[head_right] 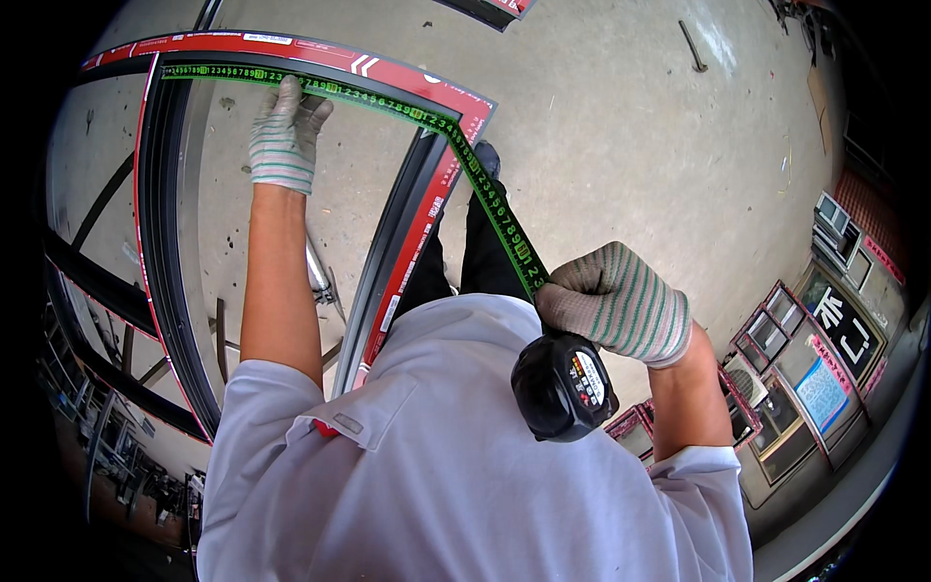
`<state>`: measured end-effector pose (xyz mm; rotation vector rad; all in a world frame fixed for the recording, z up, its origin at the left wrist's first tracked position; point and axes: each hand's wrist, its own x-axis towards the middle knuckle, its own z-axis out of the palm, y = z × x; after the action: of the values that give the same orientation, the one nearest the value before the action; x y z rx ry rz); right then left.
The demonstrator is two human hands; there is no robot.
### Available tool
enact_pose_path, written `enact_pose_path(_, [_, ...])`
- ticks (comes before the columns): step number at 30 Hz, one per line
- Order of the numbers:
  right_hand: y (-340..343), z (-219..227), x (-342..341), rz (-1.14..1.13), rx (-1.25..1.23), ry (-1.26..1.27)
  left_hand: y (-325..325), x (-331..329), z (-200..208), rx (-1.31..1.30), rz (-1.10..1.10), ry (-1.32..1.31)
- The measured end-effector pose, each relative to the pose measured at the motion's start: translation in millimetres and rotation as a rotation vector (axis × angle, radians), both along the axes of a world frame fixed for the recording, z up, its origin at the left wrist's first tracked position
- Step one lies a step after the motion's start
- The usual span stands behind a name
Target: The person measures multiple window frames using a tape measure, checking dimensions on several frames and metal profiles in a workshop. The person handles the tape measure and frames directly without additional tools.
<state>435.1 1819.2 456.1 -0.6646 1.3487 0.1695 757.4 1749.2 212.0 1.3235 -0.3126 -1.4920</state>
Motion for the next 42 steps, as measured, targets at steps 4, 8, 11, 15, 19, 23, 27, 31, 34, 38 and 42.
enact_pose_path(4, [-1.8,-0.7,0.3,0.008,-0.001,0.000,-1.8,-1.6,-0.3,-0.002,0.001,0.003])
enact_pose_path(8, [-6.5,-1.5,-3.3,0.056,0.022,-0.014,-3.0,-1.8,-1.4,-0.011,0.010,-0.003])
enact_pose_path(11, [-9.4,-1.9,-2.8,0.079,0.014,-0.029,-2.6,-2.9,0.4,-0.004,0.015,-0.013])
enact_pose_path(15, [-9.5,-2.9,-2.9,0.052,0.030,-0.040,-2.8,-3.4,-1.0,0.004,0.011,-0.032])
enact_pose_path(19, [-9.3,-3.0,-1.7,0.016,0.051,-0.033,-3.7,-5.7,0.2,0.005,0.013,-0.045])
enact_pose_path(23, [-12.0,-3.3,-1.4,0.030,0.055,-0.027,-3.5,-7.3,3.5,0.009,0.012,-0.069])
enact_pose_path(27, [-10.8,-5.1,-1.6,0.009,0.046,-0.042,-2.8,-7.3,1.5,0.019,0.015,-0.077])
enact_pose_path(31, [-10.6,-6.8,-2.3,0.006,0.040,-0.051,-2.6,-3.9,-4.5,0.014,0.010,-0.061])
enact_pose_path(34, [-11.6,-6.9,-1.1,-0.003,0.038,-0.057,-2.6,-1.0,-8.6,0.014,0.008,-0.034])
enact_pose_path(38, [-11.8,-8.6,-2.2,0.010,0.023,-0.064,-1.6,0.7,-11.9,0.016,0.012,-0.012])
enact_pose_path(42, [-11.7,-10.9,-6.5,0.033,0.032,-0.075,-2.4,-0.4,-10.2,0.010,0.010,-0.007])
